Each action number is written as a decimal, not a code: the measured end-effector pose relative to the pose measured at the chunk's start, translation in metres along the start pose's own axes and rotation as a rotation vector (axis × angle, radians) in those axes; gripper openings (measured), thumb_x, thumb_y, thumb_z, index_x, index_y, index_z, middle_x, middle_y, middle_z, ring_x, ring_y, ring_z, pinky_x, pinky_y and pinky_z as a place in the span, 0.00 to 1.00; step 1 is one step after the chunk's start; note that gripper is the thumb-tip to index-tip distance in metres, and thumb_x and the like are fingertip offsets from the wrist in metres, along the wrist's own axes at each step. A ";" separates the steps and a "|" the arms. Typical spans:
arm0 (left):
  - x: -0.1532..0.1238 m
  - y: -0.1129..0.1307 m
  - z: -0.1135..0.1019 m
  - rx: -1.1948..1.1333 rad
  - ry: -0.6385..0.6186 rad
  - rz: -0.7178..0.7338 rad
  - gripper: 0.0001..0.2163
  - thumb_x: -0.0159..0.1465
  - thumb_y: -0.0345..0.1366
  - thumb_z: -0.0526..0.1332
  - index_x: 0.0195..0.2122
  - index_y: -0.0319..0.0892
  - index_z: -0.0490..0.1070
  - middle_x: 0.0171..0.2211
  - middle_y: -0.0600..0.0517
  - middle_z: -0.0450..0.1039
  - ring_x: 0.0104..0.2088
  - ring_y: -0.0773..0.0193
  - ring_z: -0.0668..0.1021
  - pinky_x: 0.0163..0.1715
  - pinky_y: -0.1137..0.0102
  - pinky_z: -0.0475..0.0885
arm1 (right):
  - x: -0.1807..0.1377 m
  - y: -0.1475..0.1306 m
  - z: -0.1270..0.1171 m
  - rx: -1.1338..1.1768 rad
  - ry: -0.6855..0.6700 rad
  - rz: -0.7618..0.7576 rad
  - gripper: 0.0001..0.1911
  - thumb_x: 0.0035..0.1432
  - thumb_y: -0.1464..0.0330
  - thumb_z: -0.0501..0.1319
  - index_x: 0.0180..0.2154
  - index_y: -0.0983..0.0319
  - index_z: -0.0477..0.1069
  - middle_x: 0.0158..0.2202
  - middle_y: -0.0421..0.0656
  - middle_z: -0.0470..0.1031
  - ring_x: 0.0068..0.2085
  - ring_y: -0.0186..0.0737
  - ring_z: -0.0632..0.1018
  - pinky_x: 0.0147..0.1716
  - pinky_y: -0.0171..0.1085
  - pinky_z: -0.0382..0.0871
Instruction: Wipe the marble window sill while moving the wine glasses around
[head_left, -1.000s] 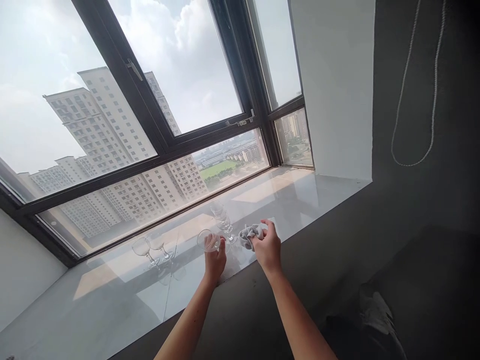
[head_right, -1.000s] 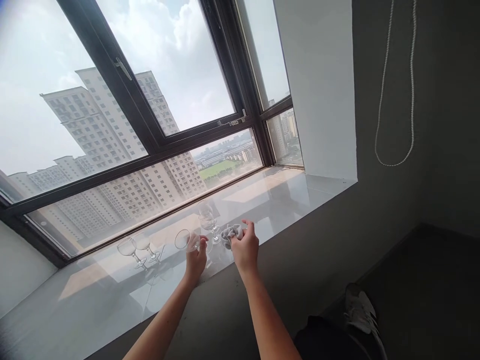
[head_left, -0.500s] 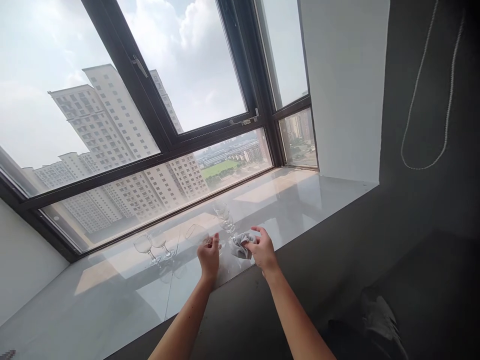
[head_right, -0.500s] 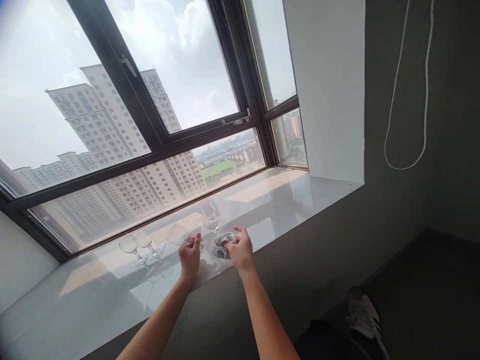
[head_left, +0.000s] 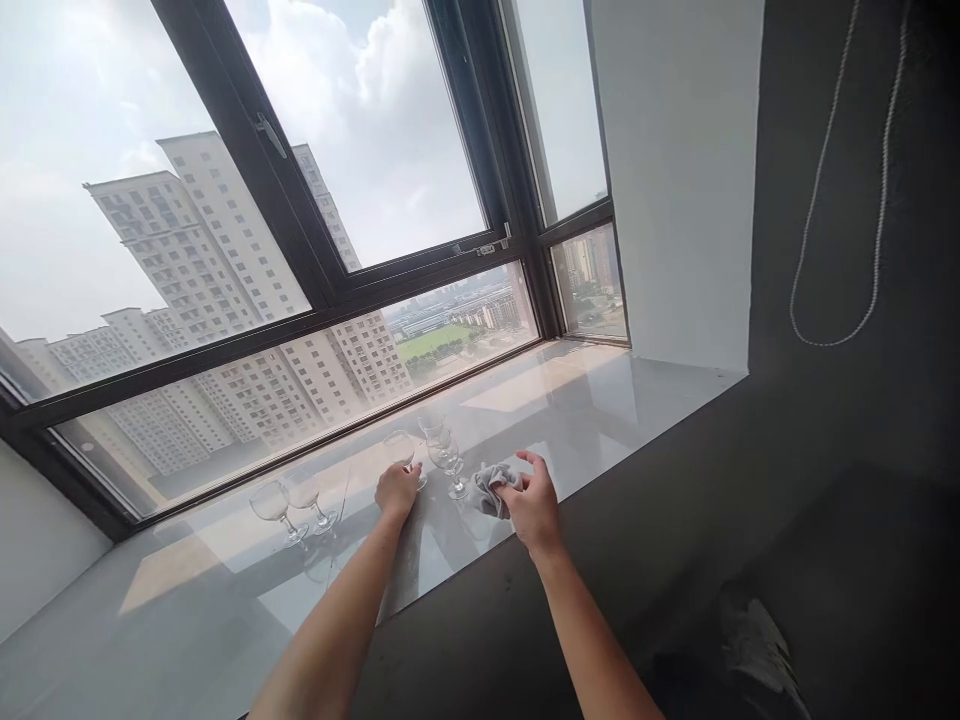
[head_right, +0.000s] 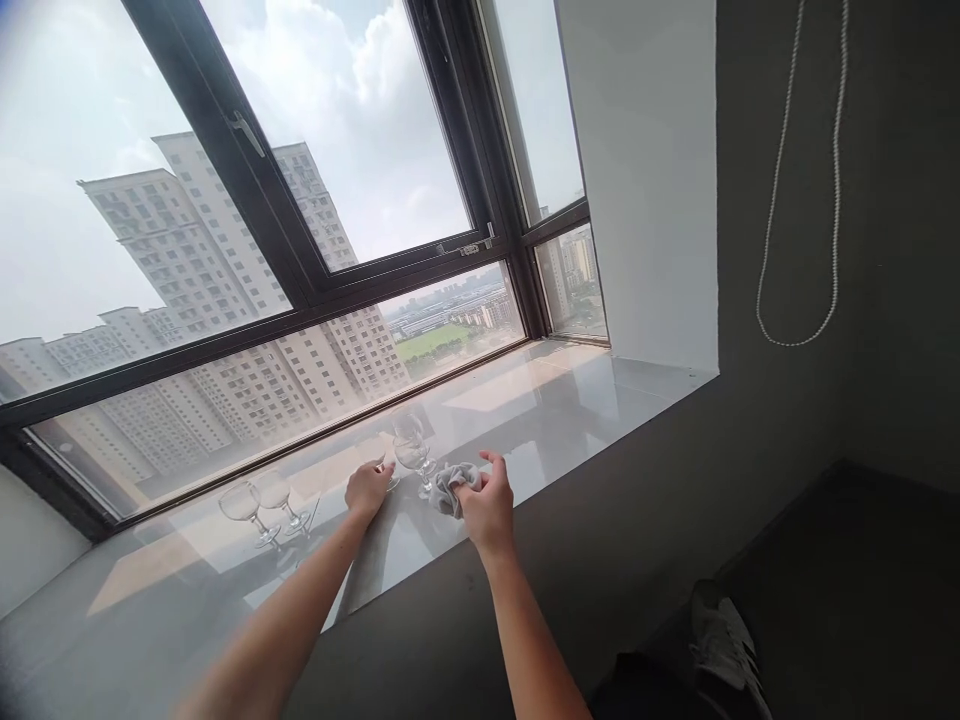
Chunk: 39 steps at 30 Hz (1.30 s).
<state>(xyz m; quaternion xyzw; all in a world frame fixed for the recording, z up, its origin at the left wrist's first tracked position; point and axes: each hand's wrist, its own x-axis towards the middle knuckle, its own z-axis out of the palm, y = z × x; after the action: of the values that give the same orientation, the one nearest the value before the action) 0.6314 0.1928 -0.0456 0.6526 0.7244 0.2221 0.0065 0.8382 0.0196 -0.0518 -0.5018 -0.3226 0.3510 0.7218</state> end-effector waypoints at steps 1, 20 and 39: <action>0.004 0.002 0.001 -0.007 -0.017 -0.014 0.18 0.59 0.54 0.55 0.25 0.44 0.72 0.35 0.43 0.78 0.41 0.51 0.77 0.35 0.66 0.66 | 0.000 -0.001 -0.001 0.001 0.003 0.001 0.33 0.45 0.62 0.65 0.53 0.60 0.61 0.31 0.41 0.78 0.30 0.42 0.77 0.28 0.35 0.70; -0.007 -0.042 -0.034 -0.014 0.018 -0.076 0.11 0.57 0.46 0.55 0.30 0.45 0.70 0.35 0.46 0.77 0.37 0.52 0.77 0.32 0.66 0.64 | 0.003 0.003 -0.015 0.022 0.027 0.059 0.35 0.43 0.61 0.67 0.53 0.61 0.61 0.31 0.41 0.77 0.31 0.42 0.78 0.27 0.35 0.71; -0.001 -0.142 -0.050 -0.030 0.243 -0.497 0.16 0.55 0.52 0.54 0.35 0.46 0.69 0.48 0.40 0.72 0.52 0.43 0.71 0.51 0.50 0.62 | -0.002 0.010 0.000 -0.025 0.012 0.032 0.36 0.42 0.60 0.66 0.53 0.62 0.62 0.30 0.42 0.77 0.29 0.42 0.77 0.25 0.35 0.70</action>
<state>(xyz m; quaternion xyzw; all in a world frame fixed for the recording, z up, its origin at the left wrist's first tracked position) 0.4827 0.1692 -0.0482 0.4232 0.8544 0.3010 -0.0162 0.8352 0.0204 -0.0618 -0.5180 -0.3148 0.3553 0.7116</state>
